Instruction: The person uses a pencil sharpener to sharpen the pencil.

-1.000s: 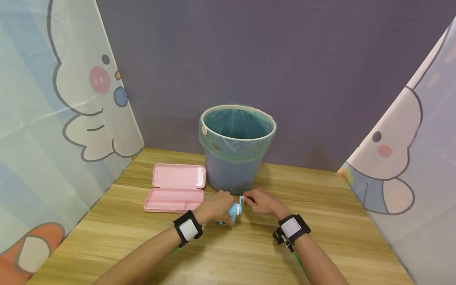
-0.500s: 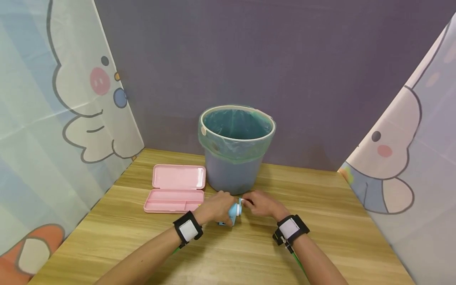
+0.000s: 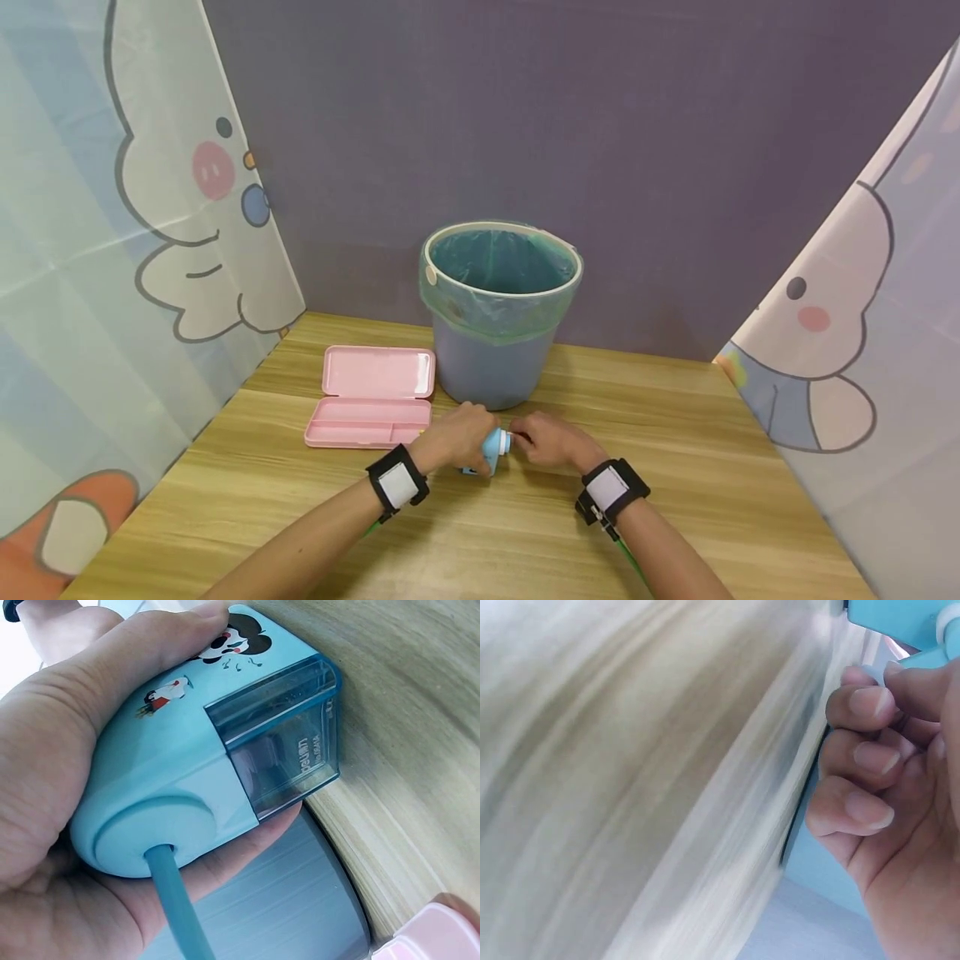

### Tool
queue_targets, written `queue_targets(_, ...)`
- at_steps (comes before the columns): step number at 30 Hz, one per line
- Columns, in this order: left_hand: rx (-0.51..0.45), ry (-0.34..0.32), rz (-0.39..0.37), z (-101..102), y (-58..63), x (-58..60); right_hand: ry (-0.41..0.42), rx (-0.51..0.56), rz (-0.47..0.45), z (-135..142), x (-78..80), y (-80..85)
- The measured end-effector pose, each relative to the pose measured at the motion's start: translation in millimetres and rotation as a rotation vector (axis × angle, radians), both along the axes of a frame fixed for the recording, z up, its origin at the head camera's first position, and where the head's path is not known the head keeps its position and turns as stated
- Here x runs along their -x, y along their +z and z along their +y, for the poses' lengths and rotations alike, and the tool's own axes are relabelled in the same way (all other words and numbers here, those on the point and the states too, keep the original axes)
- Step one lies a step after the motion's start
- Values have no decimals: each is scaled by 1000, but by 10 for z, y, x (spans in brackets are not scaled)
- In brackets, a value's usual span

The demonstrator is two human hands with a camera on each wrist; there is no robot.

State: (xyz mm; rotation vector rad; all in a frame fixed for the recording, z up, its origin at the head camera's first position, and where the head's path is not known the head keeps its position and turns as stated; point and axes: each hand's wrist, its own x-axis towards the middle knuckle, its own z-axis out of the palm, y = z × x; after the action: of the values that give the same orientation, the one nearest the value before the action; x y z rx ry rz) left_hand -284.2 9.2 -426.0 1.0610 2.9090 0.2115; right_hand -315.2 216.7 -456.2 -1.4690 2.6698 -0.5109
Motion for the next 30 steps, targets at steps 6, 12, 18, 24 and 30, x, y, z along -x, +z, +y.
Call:
queue_targets(6, -6, -15, 20, -6, -4, 7, -8, -27, -15, -11, -24, -26)
queue_targets(12, -7, -29, 34, -25, 5, -7, -18, -36, -51, -25, -84, -44)
queue_targets(18, -5, -17, 9, -21, 5, -20, -32, -43, -66, -47, -145, -63)
queue_targets(24, -20, 4, -13, -17, 1, -34, -36, -21, -67, -49, -200, -80)
queue_targets(30, -37, 20, -27, -15, -8, -30, -42, -9, -91, -57, -247, -72)
